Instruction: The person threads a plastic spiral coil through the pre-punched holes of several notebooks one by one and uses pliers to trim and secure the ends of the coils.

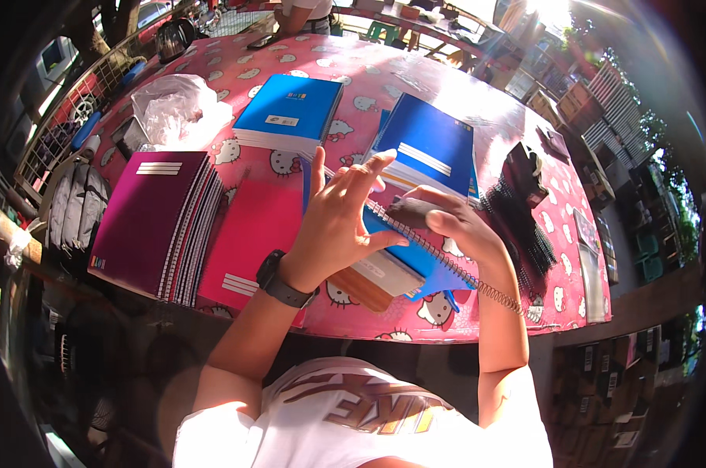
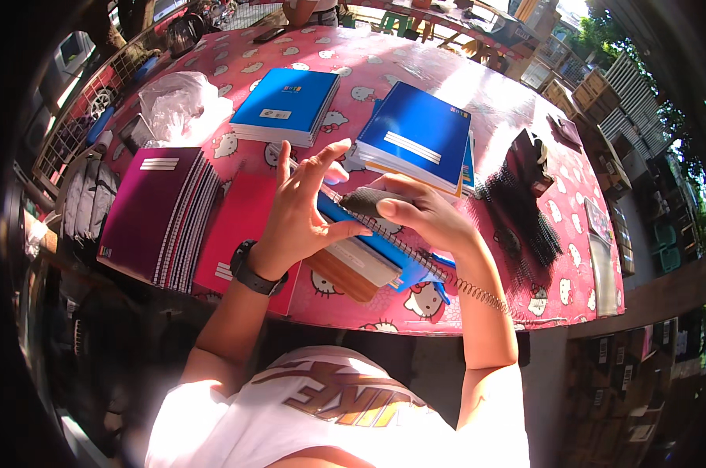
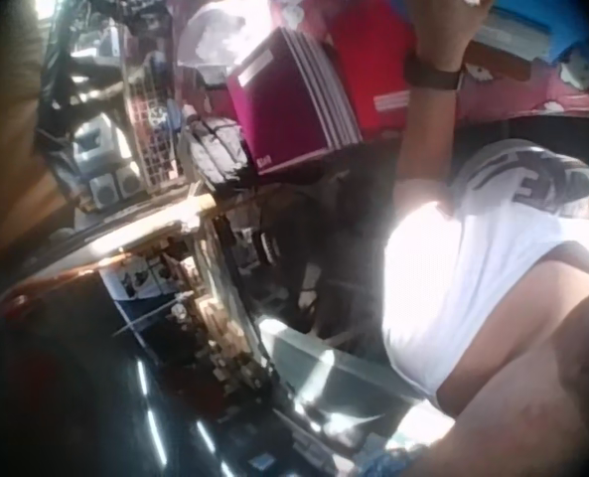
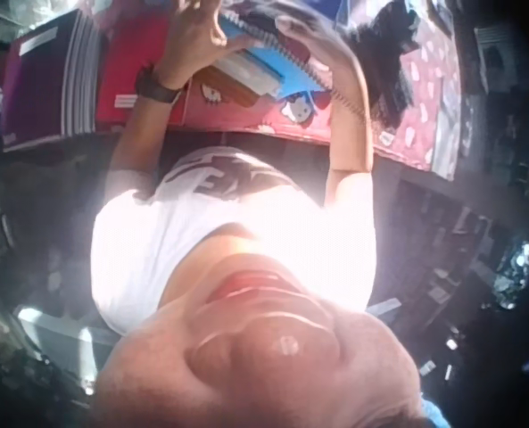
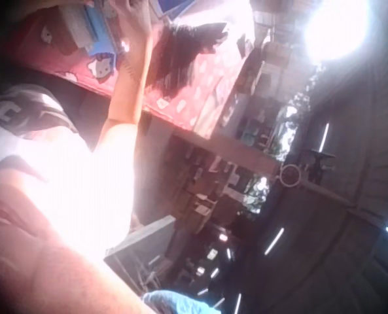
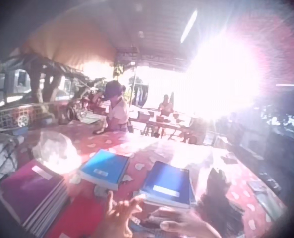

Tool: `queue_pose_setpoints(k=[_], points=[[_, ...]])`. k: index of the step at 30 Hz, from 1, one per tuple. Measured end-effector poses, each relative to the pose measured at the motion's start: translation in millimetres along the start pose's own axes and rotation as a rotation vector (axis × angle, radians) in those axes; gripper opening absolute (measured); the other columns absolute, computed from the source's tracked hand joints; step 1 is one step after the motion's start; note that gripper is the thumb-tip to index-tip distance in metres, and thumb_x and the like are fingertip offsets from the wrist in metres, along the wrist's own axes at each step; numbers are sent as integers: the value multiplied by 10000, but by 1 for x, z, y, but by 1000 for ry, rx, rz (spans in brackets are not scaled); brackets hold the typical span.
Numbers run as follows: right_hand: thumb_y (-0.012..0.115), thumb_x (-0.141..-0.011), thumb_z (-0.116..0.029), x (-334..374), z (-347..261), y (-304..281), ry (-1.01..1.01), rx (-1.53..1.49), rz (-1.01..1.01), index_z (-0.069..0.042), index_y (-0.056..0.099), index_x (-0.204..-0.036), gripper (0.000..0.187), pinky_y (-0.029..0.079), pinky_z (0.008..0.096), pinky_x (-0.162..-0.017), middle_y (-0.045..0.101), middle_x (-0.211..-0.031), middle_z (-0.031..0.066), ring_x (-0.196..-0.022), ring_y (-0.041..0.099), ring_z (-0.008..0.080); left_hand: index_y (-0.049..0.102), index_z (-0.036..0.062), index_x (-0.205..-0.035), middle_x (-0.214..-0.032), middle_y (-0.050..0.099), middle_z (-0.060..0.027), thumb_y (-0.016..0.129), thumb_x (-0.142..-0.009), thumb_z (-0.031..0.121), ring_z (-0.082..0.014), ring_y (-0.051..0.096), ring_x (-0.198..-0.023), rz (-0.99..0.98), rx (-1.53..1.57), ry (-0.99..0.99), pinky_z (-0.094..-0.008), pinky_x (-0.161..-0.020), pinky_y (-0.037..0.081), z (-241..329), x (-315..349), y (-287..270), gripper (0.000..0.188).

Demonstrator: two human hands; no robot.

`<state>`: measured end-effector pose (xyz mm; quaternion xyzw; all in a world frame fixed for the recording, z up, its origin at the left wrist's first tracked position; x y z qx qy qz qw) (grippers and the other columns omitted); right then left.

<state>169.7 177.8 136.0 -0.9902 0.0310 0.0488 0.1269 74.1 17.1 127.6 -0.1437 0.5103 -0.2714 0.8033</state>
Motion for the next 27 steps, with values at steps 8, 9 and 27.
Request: queue_pose_setpoints(k=[8,9,27], points=[[591,-770,-600,-4,-20,10,-94,-115,-124,7,541,-1186,738,375,302,-952,554,-1197,103,-1107,515,176,395,62,-1332,-1195,502,-99,795,-692,126,-151,468,-1123,247,732,-354,-300,-917,419,-69,19,-10,758],[594,-765,-599,-6,-17,13,-40,-16,-153,11,539,-1187,744,368,300,-960,554,-1197,106,-1113,514,180,395,62,-1332,-1195,502,-99,795,-692,126,-151,468,-1123,259,730,-360,-300,-917,419,-71,21,-10,758],[564,-772,-615,-25,-11,-2,118,290,145,15,572,-1127,723,429,259,-807,610,-1024,66,-925,559,142,438,75,-1296,-1133,541,-56,731,-769,160,-130,503,-1048,308,930,-466,-284,-929,393,-76,27,4,608]])
Point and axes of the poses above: each hand's wrist, its own x-axis away from the middle knuckle, its own y-axis out of the palm, z = x × y, the point moved 4 cm from there along -x, towards the middle knuckle
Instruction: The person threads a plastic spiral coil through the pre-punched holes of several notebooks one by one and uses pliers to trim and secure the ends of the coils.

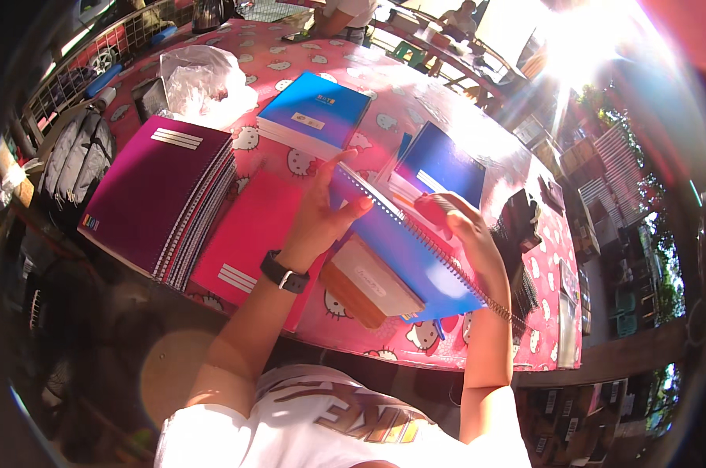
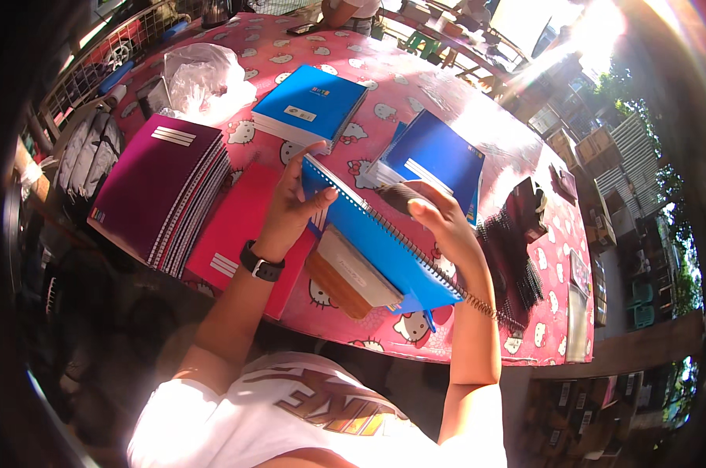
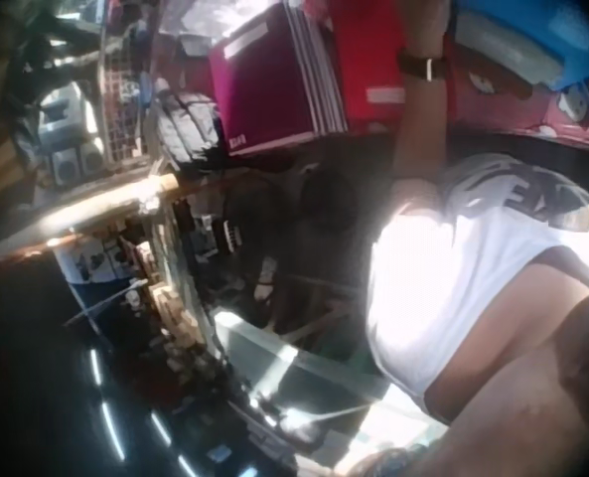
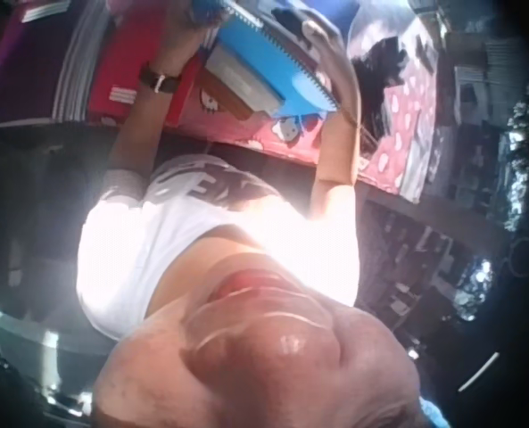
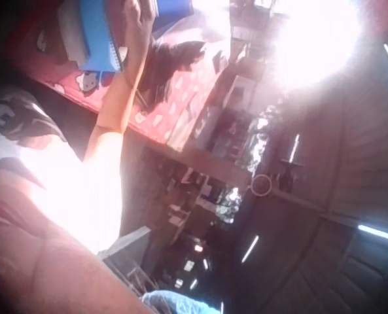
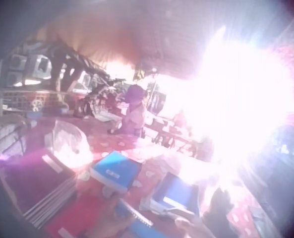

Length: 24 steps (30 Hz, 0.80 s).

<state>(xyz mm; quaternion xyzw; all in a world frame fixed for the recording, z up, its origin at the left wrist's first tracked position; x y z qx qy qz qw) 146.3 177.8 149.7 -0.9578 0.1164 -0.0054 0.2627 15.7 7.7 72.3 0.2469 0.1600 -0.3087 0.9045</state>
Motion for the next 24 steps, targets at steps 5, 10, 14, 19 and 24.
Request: queue_pose_setpoints(k=[5,10,14,19,24], points=[[559,-837,-517,0,-5,16,28,34,-2,-1,539,-1160,610,427,266,-805,592,-1058,64,-905,550,176,451,77,-1269,-1124,536,-65,754,-730,189,-173,477,-1094,55,1,168,-351,-986,334,1,-2,5,629],[560,-856,-480,-1,-14,12,-316,-638,-216,-19,534,-1187,568,412,230,-732,596,-997,59,-836,535,99,442,78,-1286,-1120,540,-61,745,-726,137,-157,505,-1053,13,-23,65,-322,-937,386,2,0,5,640],[533,-781,-655,-20,27,7,24,80,-50,12,524,-1175,775,420,238,-706,588,-1098,77,-859,547,97,426,83,-1307,-1011,489,23,746,-750,103,-58,475,-889,-6,-13,91,-214,-809,402,4,0,6,643],[534,-804,-588,-18,5,25,-47,-168,-131,17,484,-1217,734,430,244,-690,594,-1072,84,-855,559,124,430,79,-1302,-994,503,28,728,-760,78,-56,481,-886,2,32,42,-212,-807,403,-5,1,0,618],[562,-823,-518,-20,-12,20,-280,-668,-314,-19,517,-1199,626,401,245,-755,557,-1025,51,-855,493,103,470,67,-1272,-981,515,32,694,-784,50,-50,485,-877,39,118,48,-200,-800,397,-1,2,2,536]])
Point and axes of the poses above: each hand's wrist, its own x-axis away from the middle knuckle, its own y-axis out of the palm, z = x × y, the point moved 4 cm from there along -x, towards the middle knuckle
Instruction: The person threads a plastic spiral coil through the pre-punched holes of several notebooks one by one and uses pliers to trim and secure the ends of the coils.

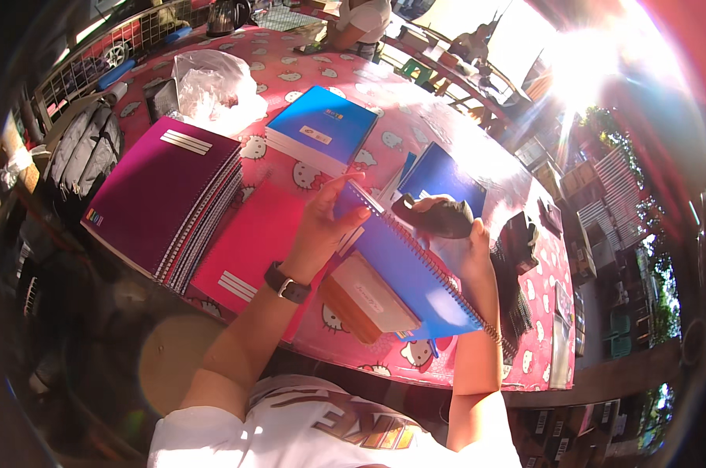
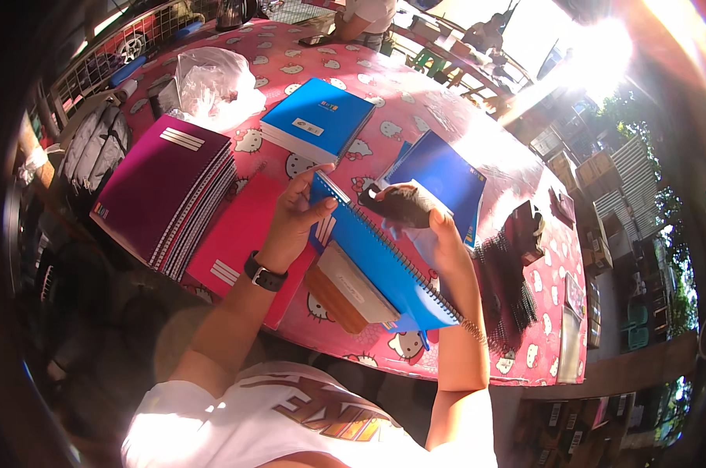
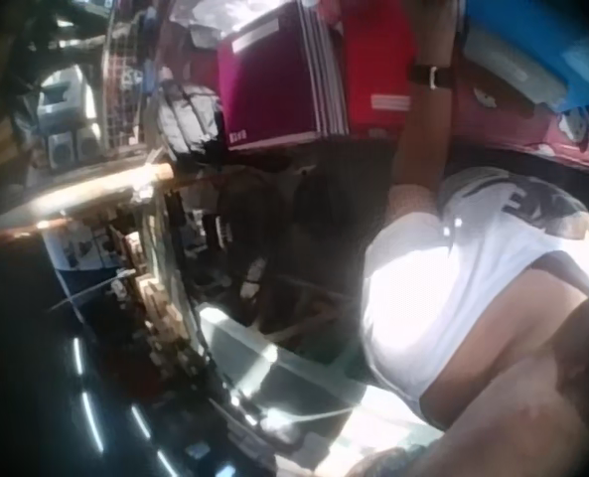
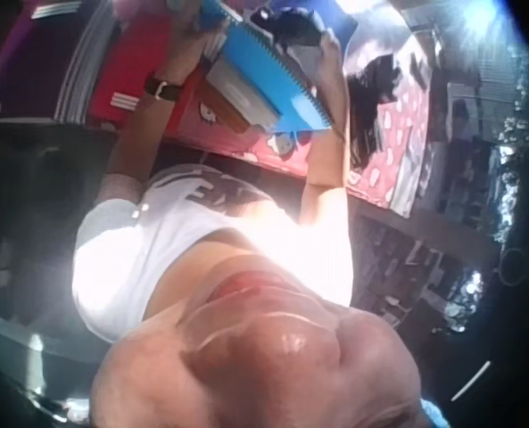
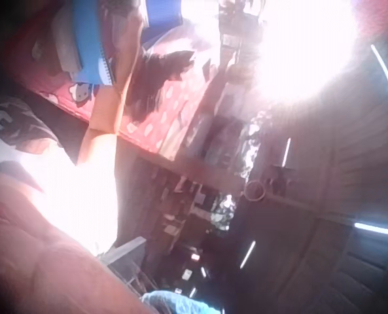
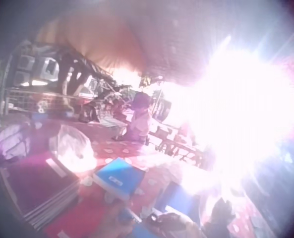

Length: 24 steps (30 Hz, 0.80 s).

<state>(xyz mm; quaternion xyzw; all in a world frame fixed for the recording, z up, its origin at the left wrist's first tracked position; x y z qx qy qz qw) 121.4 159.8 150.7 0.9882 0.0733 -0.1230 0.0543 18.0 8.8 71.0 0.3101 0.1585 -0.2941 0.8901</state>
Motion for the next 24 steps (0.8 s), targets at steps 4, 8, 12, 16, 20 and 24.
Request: queue_pose_setpoints(k=[4,8,12,16,20,24], points=[[567,-805,-555,-5,16,-13,333,590,207,-33,529,-1177,642,409,242,-689,549,-1009,59,-802,507,106,502,39,-1253,-939,535,39,688,-790,60,-46,487,-852,16,135,-81,-196,-798,388,-4,-1,-2,500],[550,-834,-544,-11,6,-3,21,83,-3,-50,546,-1128,575,410,253,-783,552,-972,29,-882,498,131,502,17,-1265,-909,543,40,689,-798,86,-45,481,-842,81,137,-147,-202,-801,382,-5,1,-3,509],[541,-825,-572,-19,14,-9,247,607,148,-60,538,-1157,610,411,256,-800,579,-981,55,-913,528,144,498,14,-1273,-928,550,36,690,-801,98,-41,479,-847,91,134,-95,-197,-797,381,-2,-1,-4,517],[548,-821,-556,-14,-5,24,154,373,169,-32,531,-1150,619,403,254,-765,574,-946,45,-869,514,121,507,14,-1268,-957,565,29,692,-795,76,-39,483,-860,106,178,-121,-202,-802,382,-8,3,-3,511],[550,-822,-535,-12,-3,21,191,490,345,-35,525,-1164,606,399,252,-733,566,-951,42,-838,495,101,519,12,-1259,-1003,560,17,694,-787,50,-50,486,-900,126,206,-165,-212,-827,378,-7,6,-7,506],[538,-826,-537,-24,-3,23,180,544,186,-21,526,-1169,620,398,240,-710,555,-914,25,-805,494,105,525,8,-1252,-1050,547,8,694,-786,49,-65,483,-968,120,172,-85,-227,-861,374,-5,3,-9,497]])
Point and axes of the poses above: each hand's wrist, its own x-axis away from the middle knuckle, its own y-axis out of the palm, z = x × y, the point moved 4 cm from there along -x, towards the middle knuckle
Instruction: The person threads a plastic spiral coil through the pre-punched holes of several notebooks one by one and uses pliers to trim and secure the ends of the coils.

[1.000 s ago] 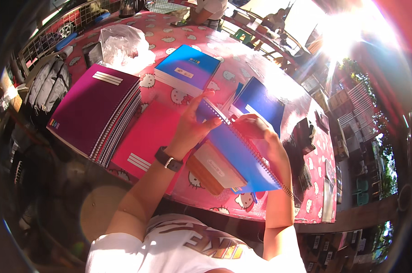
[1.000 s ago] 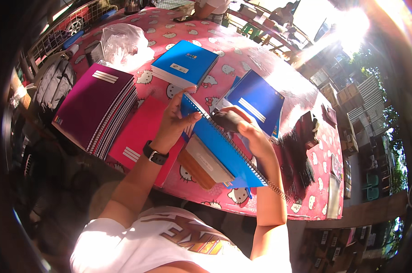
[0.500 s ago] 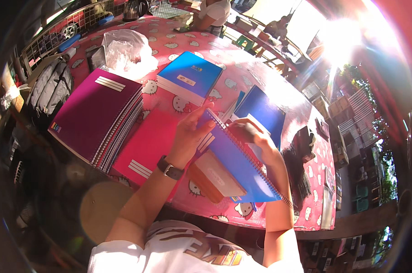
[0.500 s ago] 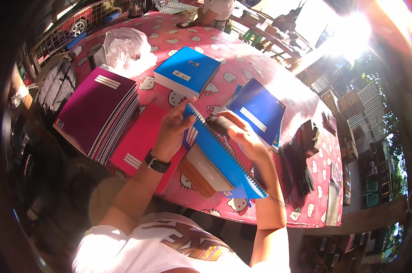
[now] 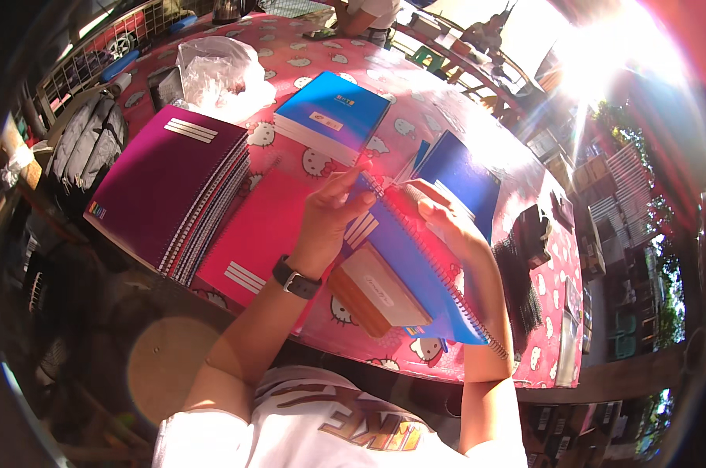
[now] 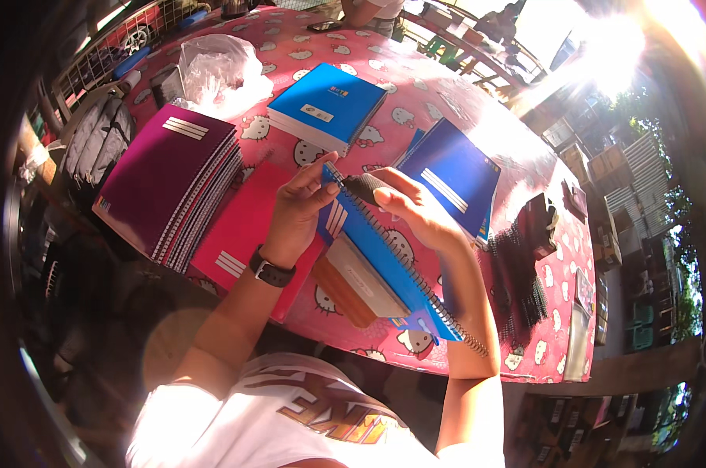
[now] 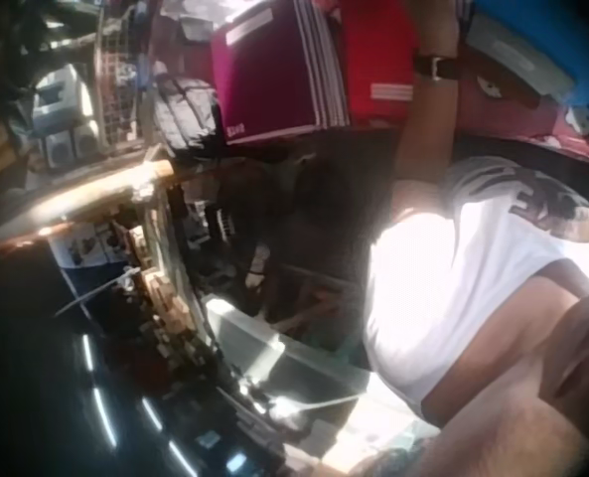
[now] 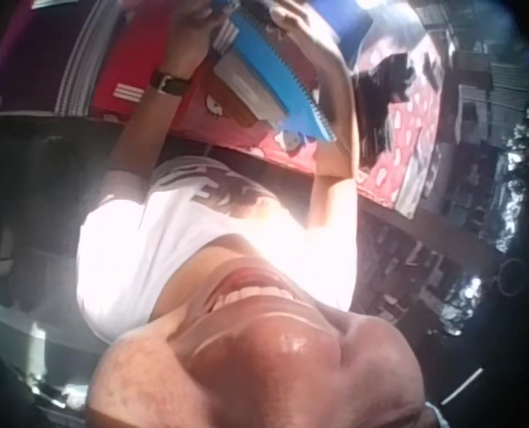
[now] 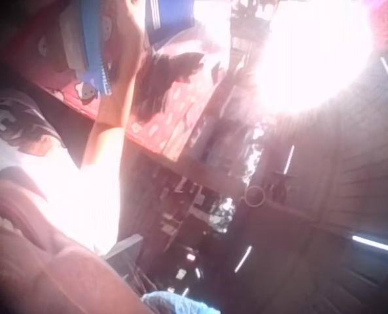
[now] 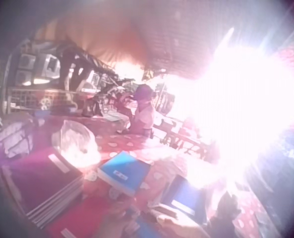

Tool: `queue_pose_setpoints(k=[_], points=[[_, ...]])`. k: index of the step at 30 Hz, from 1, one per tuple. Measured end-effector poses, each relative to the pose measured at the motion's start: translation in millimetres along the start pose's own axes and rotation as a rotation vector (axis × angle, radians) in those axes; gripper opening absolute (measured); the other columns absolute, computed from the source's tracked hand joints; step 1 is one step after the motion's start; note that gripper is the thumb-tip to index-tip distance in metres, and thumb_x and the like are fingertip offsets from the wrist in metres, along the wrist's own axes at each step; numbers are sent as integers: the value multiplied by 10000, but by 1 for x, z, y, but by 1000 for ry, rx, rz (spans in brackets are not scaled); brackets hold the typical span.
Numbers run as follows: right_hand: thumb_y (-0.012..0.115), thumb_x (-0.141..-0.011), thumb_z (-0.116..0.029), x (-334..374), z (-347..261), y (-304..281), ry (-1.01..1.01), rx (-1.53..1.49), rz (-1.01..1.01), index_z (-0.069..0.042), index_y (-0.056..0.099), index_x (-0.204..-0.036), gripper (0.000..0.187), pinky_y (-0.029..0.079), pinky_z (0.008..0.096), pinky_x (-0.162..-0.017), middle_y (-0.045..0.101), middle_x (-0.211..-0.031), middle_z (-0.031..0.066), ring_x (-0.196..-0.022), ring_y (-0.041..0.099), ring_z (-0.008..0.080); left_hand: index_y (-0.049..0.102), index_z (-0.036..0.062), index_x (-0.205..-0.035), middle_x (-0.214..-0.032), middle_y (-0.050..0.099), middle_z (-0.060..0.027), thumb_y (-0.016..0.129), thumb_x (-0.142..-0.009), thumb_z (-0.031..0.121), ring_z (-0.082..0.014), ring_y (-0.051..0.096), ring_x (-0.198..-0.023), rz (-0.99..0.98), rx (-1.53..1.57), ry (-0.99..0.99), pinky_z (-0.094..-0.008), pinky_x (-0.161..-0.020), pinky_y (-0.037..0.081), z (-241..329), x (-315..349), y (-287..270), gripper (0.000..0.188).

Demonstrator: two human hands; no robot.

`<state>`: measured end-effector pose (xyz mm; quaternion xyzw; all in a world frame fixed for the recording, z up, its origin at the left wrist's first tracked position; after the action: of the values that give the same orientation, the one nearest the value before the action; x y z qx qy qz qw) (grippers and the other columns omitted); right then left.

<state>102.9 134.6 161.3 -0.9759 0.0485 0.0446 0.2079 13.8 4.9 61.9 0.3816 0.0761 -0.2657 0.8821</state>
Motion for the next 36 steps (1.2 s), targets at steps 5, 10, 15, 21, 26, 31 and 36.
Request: queue_pose_setpoints(k=[5,10,15,21,26,31,36], points=[[508,-829,-572,-9,11,-11,-9,-69,-57,-40,548,-1139,617,401,265,-678,555,-834,16,-762,499,118,546,15,-1234,-1109,545,-3,687,-790,46,-87,484,-1021,-53,-37,43,-247,-880,369,-9,-2,3,466],[477,-862,-536,-24,30,-22,-109,-110,-140,7,502,-1185,633,414,268,-678,577,-929,48,-789,514,121,599,67,-1191,-1011,543,27,682,-788,32,-45,465,-913,-14,-59,29,-207,-761,387,2,-3,-2,412],[542,-832,-526,37,20,-72,-197,-113,228,-17,496,-1212,637,410,273,-725,574,-1072,61,-877,542,146,624,59,-1128,-1018,559,7,693,-779,37,-45,480,-941,-79,-82,-35,-208,-783,400,0,-6,-3,356],[679,-756,-384,204,157,-135,268,973,839,-67,553,-1134,509,387,366,-879,553,-1151,129,-992,522,276,604,55,-933,-817,632,17,740,-727,19,-42,575,-768,-305,-239,-204,-219,-674,474,-23,0,-7,249],[699,-737,-334,278,214,-101,681,1398,902,-188,551,-1190,499,348,474,-961,436,-1324,148,-1155,399,340,505,68,-782,-730,614,7,737,-743,11,-27,532,-650,83,-232,50,-186,-569,443,-21,31,17,242],[680,-742,-456,230,178,-14,510,965,656,-89,485,-1268,671,319,517,-949,463,-1257,124,-1181,374,333,485,67,-852,-734,562,13,737,-776,73,-13,503,-650,81,-270,6,-175,-542,411,-24,66,35,263],[672,-689,-583,234,173,-4,607,983,640,-66,424,-1328,859,286,533,-964,450,-1247,128,-1175,380,329,576,43,-910,-749,602,2,734,-792,181,-42,548,-704,58,-328,174,-212,-570,419,3,45,34,241]])
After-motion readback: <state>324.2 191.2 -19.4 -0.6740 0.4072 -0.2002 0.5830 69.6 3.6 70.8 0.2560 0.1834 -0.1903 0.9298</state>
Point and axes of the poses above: each hand's wrist, its own x-axis away from the middle knuckle, its own y-axis out of the palm, z = x × y, the point moved 4 cm from there along -x, towards the middle knuckle
